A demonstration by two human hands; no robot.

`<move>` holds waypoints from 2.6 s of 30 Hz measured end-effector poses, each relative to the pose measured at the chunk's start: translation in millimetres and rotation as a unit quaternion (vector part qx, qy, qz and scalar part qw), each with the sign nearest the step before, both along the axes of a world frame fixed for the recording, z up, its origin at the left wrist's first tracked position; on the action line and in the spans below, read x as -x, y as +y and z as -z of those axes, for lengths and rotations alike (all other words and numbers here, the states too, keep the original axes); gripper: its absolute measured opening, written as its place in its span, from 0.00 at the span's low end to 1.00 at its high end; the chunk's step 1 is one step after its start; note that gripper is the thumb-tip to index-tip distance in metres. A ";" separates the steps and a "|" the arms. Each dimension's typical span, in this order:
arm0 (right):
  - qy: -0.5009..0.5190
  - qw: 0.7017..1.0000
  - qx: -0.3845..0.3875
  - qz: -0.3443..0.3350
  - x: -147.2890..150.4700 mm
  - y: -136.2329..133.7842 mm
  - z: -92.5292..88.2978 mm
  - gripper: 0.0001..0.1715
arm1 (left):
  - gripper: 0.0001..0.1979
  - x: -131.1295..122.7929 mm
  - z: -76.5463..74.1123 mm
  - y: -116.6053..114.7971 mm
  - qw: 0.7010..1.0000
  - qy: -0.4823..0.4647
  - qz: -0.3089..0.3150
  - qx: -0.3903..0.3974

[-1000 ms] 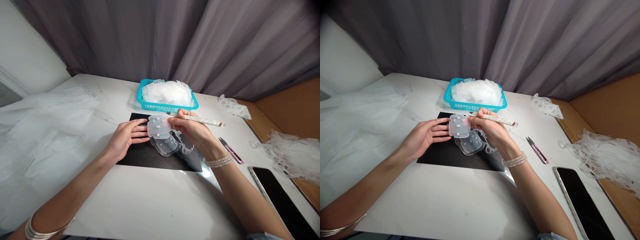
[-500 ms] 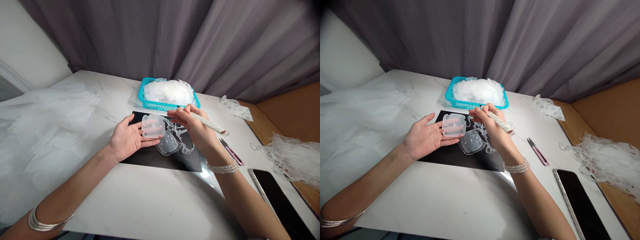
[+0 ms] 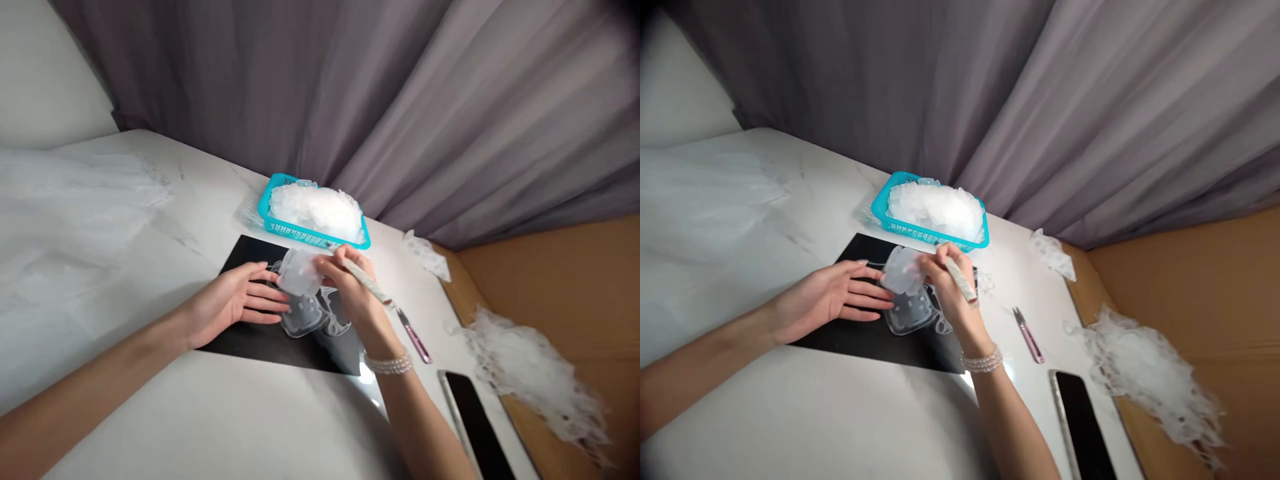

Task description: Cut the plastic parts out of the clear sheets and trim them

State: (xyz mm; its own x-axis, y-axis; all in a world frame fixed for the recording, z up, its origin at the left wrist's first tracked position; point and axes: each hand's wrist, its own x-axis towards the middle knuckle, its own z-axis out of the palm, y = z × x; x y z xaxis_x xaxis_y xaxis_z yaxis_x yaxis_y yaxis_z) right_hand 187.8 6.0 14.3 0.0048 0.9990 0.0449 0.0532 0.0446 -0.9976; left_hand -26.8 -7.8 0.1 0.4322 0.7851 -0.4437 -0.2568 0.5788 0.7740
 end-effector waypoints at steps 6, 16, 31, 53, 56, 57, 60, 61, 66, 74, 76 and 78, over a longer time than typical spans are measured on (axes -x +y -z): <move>-0.289 0.819 -0.301 0.393 -63.9 54.3 -38.7 0.19 | 0.13 0.6 13.5 -0.5 0.977 0.129 -0.012 -0.167; -0.289 0.897 -0.202 0.267 -75.0 108.0 12.3 0.23 | 0.12 -10.0 37.0 -13.9 0.708 0.391 0.106 -0.578; -0.169 0.984 0.046 0.020 5.0 -69.7 28.9 0.23 | 0.27 -22.7 76.2 -63.5 0.646 0.453 0.064 -0.611; -0.411 0.903 -0.115 -0.058 32.6 -76.8 24.8 0.13 | 0.28 0.5 57.9 -50.9 0.400 0.593 0.187 -0.673; -0.412 0.901 -0.124 -0.058 33.7 -77.9 24.0 0.13 | 0.29 0.9 56.3 -50.9 0.400 0.591 0.188 -0.675; -0.414 0.900 -0.127 -0.057 33.7 -78.2 24.4 0.14 | 0.29 0.8 55.5 -51.0 0.399 0.592 0.188 -0.674; -0.426 0.894 -0.131 -0.055 34.4 -77.2 26.2 0.14 | 0.28 0.5 53.2 -51.6 0.394 0.597 0.196 -0.671; -0.430 0.891 -0.134 -0.055 35.0 -76.3 26.5 0.14 | 0.28 0.5 52.5 -51.8 0.393 0.599 0.198 -0.669; -0.442 0.885 -0.141 -0.047 37.7 -78.0 25.8 0.13 | 0.28 0.6 50.8 -51.7 0.396 0.599 0.194 -0.668; -0.481 0.860 -0.167 -0.049 22.3 -104.9 32.4 0.13 | 0.28 -1.4 50.4 -52.4 0.401 0.603 0.193 -0.662; -0.485 0.853 -0.186 -0.051 20.9 -101.7 34.9 0.13 | 0.28 -0.2 51.5 -52.2 0.397 0.599 0.189 -0.670; -0.481 0.853 -0.197 -0.050 20.6 -95.9 36.5 0.14 | 0.27 1.2 52.0 -51.4 0.395 0.589 0.181 -0.681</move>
